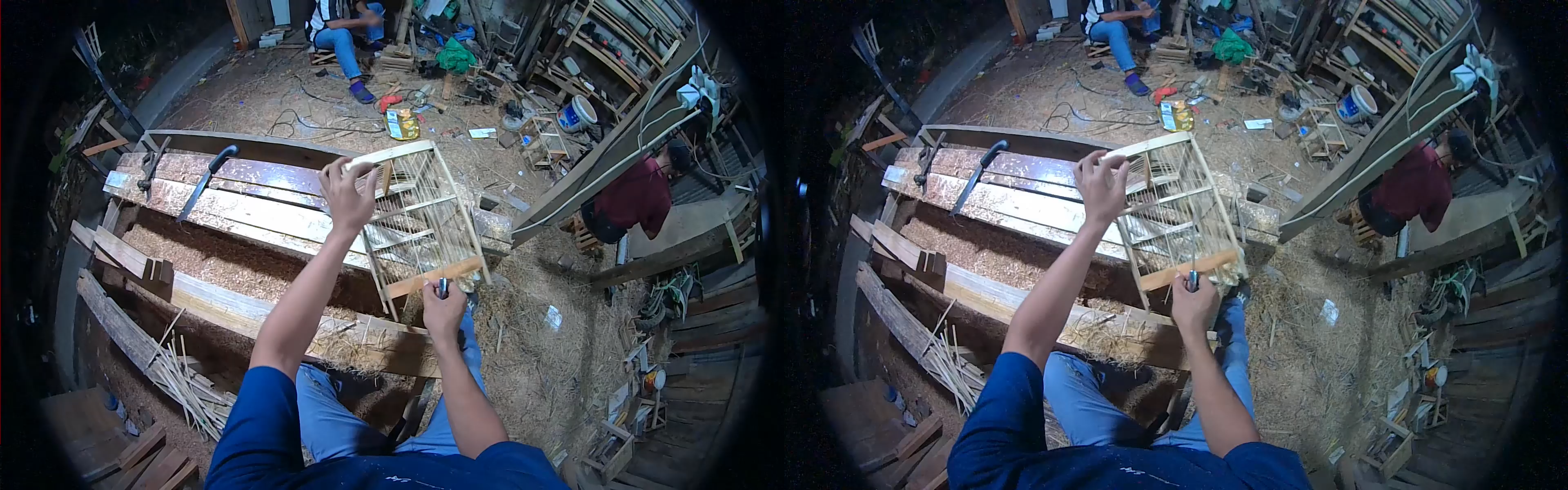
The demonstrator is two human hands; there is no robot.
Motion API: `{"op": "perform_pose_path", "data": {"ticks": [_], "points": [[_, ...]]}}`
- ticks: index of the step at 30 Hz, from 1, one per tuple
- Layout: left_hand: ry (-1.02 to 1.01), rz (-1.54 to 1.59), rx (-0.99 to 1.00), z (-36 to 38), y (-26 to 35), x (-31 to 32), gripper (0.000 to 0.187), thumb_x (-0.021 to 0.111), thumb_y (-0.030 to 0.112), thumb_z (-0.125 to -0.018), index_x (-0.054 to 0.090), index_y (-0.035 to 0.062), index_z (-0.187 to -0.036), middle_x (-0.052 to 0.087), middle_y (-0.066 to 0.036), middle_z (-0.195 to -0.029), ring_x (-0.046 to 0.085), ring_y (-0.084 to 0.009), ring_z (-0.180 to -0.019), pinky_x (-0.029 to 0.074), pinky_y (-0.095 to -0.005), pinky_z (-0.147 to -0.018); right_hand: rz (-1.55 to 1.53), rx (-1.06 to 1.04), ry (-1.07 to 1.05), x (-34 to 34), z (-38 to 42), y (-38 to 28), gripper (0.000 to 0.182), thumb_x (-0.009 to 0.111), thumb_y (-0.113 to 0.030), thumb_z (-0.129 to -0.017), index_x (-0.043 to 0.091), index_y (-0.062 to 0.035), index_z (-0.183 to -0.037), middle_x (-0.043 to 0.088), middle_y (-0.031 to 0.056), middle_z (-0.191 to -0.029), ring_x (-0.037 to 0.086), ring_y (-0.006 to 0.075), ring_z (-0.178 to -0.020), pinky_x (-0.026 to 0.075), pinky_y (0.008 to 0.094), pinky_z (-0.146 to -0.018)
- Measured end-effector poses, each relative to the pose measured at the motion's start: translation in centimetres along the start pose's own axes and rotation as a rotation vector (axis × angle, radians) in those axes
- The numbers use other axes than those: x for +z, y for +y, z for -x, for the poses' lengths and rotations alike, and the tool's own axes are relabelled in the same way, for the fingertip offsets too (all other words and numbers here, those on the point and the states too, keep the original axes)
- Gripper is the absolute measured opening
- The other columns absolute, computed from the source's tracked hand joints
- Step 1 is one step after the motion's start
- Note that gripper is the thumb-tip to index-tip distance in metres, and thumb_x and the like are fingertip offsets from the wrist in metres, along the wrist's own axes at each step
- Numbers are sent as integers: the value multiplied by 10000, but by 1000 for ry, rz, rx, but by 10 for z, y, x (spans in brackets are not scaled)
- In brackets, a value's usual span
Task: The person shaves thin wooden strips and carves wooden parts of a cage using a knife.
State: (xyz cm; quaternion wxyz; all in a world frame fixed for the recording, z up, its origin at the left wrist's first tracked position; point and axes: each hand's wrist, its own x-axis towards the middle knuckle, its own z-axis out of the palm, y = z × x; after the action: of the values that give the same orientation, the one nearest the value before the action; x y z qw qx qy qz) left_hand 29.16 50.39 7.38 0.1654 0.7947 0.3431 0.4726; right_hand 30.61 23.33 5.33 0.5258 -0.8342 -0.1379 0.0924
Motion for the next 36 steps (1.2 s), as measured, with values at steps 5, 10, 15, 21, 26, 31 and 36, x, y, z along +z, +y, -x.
{"op": "perform_pose_path", "data": {"ticks": [5,10,15,21,26,31,36], "points": [[-93,88,191,45,32,-66,207,795,235,-899,757,166,-1091,603,-124,-1273,478,-348,-1274,365,-497,-1113,-83,-1,-116,-28,8,-14,216,766,-162,-896,694,21,-806,588,13,-618,510,85,-569,406,321,-528],[-341,115,459,66,90,-135,245,806,167,-863,757,150,-1102,651,-53,-1335,509,-338,-1350,390,-496,-1167,-112,-134,-227,-60,32,-34,215,765,-132,-876,670,29,-769,584,5,-607,512,72,-568,421,307,-534],[-570,165,626,72,118,-182,204,781,185,-869,770,131,-1065,729,-56,-1138,614,-288,-1234,380,-499,-1191,-110,-194,-303,-87,63,-53,246,752,-121,-874,643,37,-721,579,4,-594,496,49,-575,412,303,-528],[-813,126,642,85,153,-234,128,766,189,-870,800,127,-977,742,-50,-1004,677,-224,-1123,351,-503,-1222,-130,-244,-393,-124,97,-80,252,750,-153,-886,636,32,-759,591,23,-610,494,68,-575,416,315,-536],[-845,164,611,96,170,-259,110,777,226,-887,807,140,-950,746,-40,-924,701,-234,-986,382,-488,-1176,-113,-414,-380,-139,112,-83,211,744,-125,-881,634,25,-783,590,73,-640,504,119,-577,420,335,-546],[-886,116,592,103,183,-276,97,782,236,-881,813,162,-935,743,-31,-896,696,-231,-971,395,-477,-1151,-134,-544,-359,-148,125,-92,194,737,-94,-870,621,29,-773,558,100,-640,494,142,-567,419,340,-549],[-897,109,564,108,184,-280,94,792,240,-861,823,184,-930,737,-21,-863,687,-226,-957,419,-446,-1105,-143,-530,-429,-154,130,-95,170,747,-104,-861,653,30,-815,570,102,-641,492,146,-567,419,341,-549]]}}
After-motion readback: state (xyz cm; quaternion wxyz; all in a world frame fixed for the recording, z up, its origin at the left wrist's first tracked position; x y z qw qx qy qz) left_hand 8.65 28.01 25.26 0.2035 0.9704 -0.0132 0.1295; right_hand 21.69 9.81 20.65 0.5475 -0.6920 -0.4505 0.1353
